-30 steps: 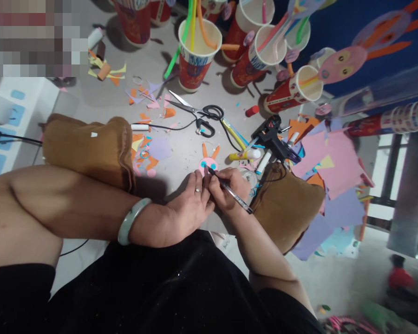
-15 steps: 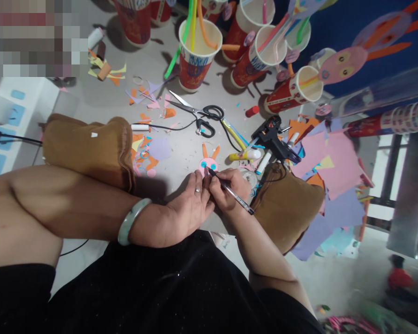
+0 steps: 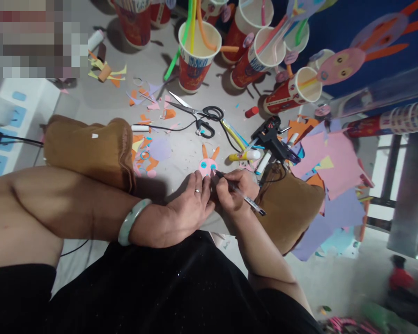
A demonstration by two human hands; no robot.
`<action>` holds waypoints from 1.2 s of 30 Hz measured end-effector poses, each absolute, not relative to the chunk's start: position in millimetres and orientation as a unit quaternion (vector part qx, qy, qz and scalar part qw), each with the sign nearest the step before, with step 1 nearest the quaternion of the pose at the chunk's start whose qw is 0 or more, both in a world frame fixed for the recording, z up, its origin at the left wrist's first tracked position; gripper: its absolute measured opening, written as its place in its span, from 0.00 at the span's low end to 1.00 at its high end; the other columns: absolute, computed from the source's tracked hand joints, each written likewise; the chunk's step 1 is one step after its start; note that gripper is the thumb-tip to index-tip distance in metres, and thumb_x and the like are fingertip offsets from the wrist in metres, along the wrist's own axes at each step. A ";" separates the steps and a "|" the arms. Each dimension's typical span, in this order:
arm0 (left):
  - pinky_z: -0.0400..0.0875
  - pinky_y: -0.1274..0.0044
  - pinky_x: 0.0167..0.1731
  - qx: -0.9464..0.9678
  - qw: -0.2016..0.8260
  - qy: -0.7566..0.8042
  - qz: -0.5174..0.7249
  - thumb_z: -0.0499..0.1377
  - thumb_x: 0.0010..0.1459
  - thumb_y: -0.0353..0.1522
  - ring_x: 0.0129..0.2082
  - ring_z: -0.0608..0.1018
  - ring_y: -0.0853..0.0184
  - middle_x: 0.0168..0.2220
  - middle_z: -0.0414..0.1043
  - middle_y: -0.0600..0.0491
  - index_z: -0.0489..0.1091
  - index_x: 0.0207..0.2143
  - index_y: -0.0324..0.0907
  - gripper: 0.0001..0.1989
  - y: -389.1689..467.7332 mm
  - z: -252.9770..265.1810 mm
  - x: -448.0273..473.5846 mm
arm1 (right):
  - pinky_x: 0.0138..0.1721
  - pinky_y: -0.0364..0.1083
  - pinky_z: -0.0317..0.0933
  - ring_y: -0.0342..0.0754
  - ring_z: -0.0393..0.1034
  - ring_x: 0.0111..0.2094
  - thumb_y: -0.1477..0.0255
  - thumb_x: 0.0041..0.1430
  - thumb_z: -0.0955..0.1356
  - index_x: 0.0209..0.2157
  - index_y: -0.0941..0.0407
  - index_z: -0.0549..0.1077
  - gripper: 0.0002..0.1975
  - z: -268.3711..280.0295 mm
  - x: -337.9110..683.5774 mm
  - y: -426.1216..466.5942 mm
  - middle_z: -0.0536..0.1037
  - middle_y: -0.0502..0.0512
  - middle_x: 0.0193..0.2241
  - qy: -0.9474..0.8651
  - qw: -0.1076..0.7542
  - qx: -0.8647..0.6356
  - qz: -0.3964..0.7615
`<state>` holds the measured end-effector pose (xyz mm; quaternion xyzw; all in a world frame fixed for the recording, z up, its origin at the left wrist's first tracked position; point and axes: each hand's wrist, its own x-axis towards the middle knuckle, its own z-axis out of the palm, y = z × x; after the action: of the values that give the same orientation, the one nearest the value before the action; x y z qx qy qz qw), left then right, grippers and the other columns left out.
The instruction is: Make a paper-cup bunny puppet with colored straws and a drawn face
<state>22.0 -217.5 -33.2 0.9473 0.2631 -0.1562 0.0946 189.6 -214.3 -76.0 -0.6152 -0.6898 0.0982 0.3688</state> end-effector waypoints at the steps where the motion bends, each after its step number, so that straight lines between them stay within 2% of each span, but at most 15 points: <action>1: 0.60 0.49 0.66 0.948 0.088 0.263 -0.159 0.61 0.63 0.44 0.69 0.65 0.34 0.71 0.59 0.33 0.67 0.67 0.41 0.33 -217.5 -32.5 21.9 | 0.21 0.45 0.61 0.43 0.65 0.18 0.71 0.57 0.68 0.30 0.50 0.65 0.06 -76.1 190.8 -213.8 0.72 0.44 0.19 -0.687 0.371 -0.618 0.090; 5: 0.61 0.49 0.65 0.946 0.093 0.260 -0.170 0.62 0.64 0.43 0.69 0.65 0.35 0.71 0.60 0.35 0.67 0.67 0.43 0.31 -217.5 -31.0 22.0 | 0.22 0.45 0.62 0.44 0.65 0.19 0.71 0.57 0.68 0.29 0.50 0.66 0.05 -76.6 193.1 -212.5 0.71 0.44 0.19 -0.689 0.378 -0.615 0.067; 11: 0.60 0.48 0.66 0.945 0.098 0.263 -0.165 0.62 0.64 0.43 0.70 0.65 0.35 0.71 0.59 0.34 0.67 0.67 0.42 0.32 -217.2 -31.8 22.5 | 0.22 0.45 0.62 0.44 0.66 0.19 0.72 0.59 0.69 0.30 0.51 0.67 0.06 -74.0 190.3 -212.3 0.73 0.45 0.20 -0.695 0.368 -0.612 0.081; 20: 0.59 0.48 0.67 0.943 0.119 0.267 -0.158 0.63 0.63 0.42 0.70 0.64 0.36 0.72 0.58 0.34 0.66 0.68 0.41 0.33 -217.0 -33.5 21.5 | 0.21 0.43 0.60 0.42 0.64 0.18 0.66 0.60 0.68 0.29 0.52 0.68 0.07 -83.5 189.9 -212.8 0.72 0.44 0.18 -0.675 0.384 -0.626 0.076; 24: 0.58 0.48 0.68 0.940 0.124 0.268 -0.174 0.62 0.64 0.41 0.71 0.62 0.36 0.72 0.57 0.35 0.66 0.68 0.43 0.32 -215.7 -30.9 23.0 | 0.23 0.44 0.61 0.43 0.64 0.19 0.70 0.59 0.68 0.30 0.51 0.68 0.05 -80.9 190.4 -212.4 0.71 0.45 0.19 -0.685 0.364 -0.623 0.097; 28: 0.58 0.49 0.68 0.934 0.141 0.267 -0.191 0.62 0.64 0.40 0.72 0.62 0.37 0.73 0.56 0.36 0.65 0.68 0.43 0.32 -213.8 -27.0 24.9 | 0.22 0.42 0.59 0.41 0.63 0.18 0.73 0.58 0.69 0.29 0.52 0.67 0.05 -77.7 190.4 -210.8 0.71 0.43 0.18 -0.695 0.383 -0.603 0.087; 36: 0.58 0.48 0.67 0.940 0.122 0.265 -0.178 0.61 0.64 0.41 0.71 0.62 0.34 0.72 0.57 0.35 0.67 0.67 0.42 0.31 -215.9 -29.0 22.9 | 0.22 0.43 0.59 0.42 0.63 0.18 0.70 0.59 0.68 0.28 0.52 0.68 0.06 -77.8 190.5 -210.4 0.71 0.44 0.18 -0.698 0.366 -0.611 0.068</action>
<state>22.9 -215.9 -29.0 0.9398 0.2647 -0.1779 0.1223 190.5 -210.4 -77.8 -0.6113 -0.6984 0.0677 0.3660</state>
